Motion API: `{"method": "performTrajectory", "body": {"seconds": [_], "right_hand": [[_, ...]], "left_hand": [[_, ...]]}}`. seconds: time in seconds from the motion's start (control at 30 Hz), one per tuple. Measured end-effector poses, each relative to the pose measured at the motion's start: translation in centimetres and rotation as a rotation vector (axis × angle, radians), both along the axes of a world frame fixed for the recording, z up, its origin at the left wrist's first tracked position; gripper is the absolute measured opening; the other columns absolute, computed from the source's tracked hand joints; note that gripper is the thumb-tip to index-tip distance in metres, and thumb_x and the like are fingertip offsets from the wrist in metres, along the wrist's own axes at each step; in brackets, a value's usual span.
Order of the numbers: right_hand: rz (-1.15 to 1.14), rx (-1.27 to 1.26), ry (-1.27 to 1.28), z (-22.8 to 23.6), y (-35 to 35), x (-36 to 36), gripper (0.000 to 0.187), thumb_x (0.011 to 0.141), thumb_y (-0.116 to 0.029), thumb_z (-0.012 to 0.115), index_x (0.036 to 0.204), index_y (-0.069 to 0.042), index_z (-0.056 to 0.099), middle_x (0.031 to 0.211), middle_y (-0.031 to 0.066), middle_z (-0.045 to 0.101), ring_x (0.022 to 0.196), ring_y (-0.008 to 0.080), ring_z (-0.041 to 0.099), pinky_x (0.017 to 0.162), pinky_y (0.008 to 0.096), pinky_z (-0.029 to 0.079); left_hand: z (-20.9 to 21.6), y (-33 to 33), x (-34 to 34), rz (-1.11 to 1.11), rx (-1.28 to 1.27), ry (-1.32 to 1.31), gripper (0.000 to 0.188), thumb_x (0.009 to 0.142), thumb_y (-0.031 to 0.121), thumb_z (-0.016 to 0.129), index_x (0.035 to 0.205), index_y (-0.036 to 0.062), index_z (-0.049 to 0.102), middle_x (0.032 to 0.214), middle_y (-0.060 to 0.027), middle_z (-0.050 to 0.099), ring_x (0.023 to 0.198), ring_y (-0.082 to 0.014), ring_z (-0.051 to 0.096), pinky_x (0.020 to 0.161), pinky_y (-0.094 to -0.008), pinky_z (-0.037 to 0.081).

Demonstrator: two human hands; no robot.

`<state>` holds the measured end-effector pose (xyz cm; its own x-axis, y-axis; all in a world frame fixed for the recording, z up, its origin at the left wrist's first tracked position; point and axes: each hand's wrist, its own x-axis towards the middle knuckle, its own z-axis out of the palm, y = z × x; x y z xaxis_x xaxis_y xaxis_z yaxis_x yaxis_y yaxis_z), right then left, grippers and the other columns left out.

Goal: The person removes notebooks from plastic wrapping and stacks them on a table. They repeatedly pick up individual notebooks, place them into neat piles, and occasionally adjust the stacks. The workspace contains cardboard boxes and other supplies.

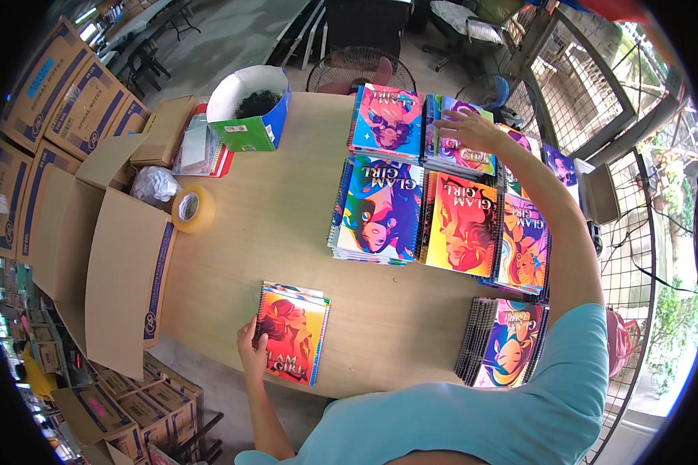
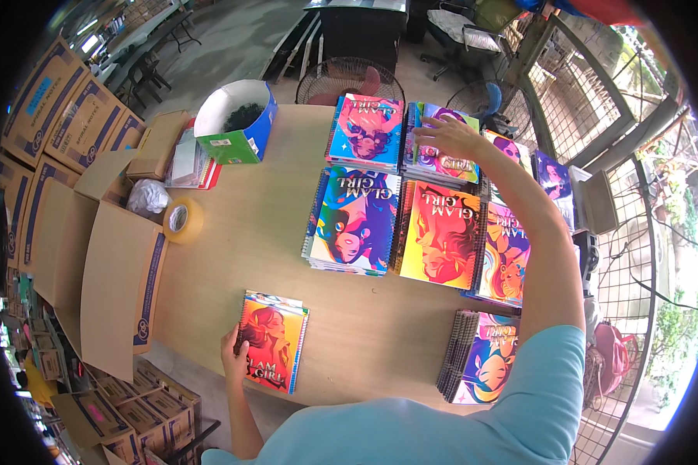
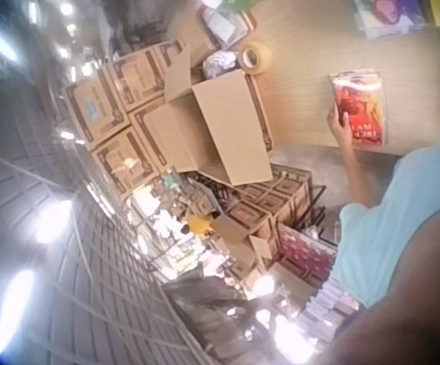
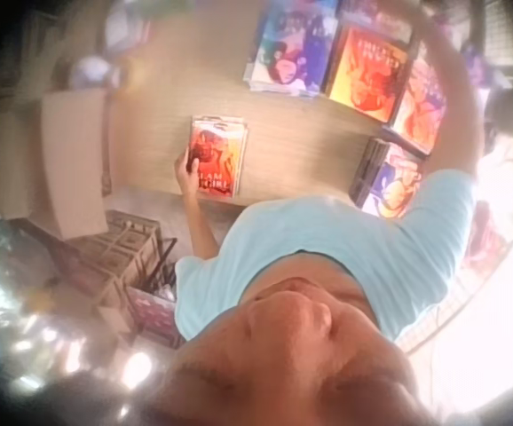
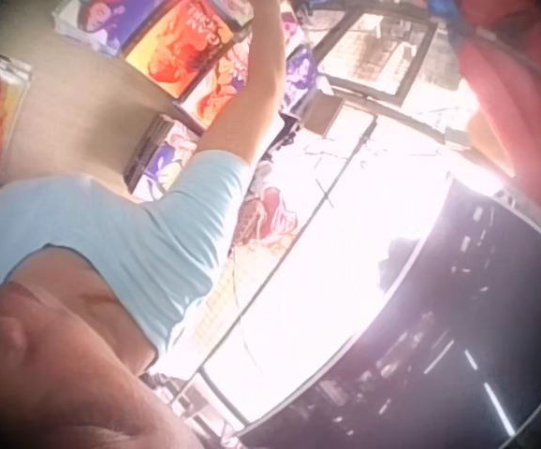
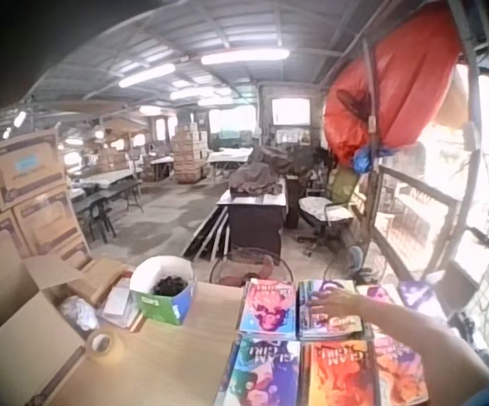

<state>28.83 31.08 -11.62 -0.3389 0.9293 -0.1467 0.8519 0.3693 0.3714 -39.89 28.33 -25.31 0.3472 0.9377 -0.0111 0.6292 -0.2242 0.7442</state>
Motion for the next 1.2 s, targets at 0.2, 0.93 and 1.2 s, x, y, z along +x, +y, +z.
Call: {"method": "performTrajectory", "body": {"seconds": [0.2,0.93,1.2], "right_hand": [[0.074,0.044,0.020,0.3,0.4,-0.5,0.055,0.064,-0.027,0.076,0.115,-0.024,0.055,0.141,0.0003,0.037,0.132,0.0241,0.033,0.102,0.0433,0.039],[-0.602,0.536,1.696,4.6,-10.9,-36.8,0.046,0.079,-0.010,0.070,0.118,-0.002,0.047,0.102,0.0074,0.057,0.101,0.0160,0.051,0.091,0.0298,0.040],[-0.676,0.568,1.409,-14.7,-10.8,-49.4,0.037,0.070,-0.006,0.073,0.103,-0.003,0.057,0.095,0.0149,0.051,0.090,0.0313,0.052,0.079,0.0381,0.044]], "left_hand": [[-0.5,0.6,-0.4,-0.014,-0.030,-0.014,0.051,0.078,0.009,0.062,0.128,0.0078,0.052,0.110,-0.0143,0.054,0.104,-0.0279,0.048,0.091,-0.0387,0.040],[-1.8,1.9,-2.8,0.142,-0.729,-0.770,0.062,0.097,0.050,0.030,0.138,0.0037,0.038,0.126,-0.0105,0.051,0.117,-0.0193,0.046,0.102,-0.0327,0.034],[-1.2,0.8,-5.9,-0.020,-0.833,-0.926,0.086,0.089,0.067,0.018,0.141,-0.0009,0.028,0.141,-0.0124,0.039,0.129,-0.0220,0.037,0.109,-0.0349,0.024]]}}
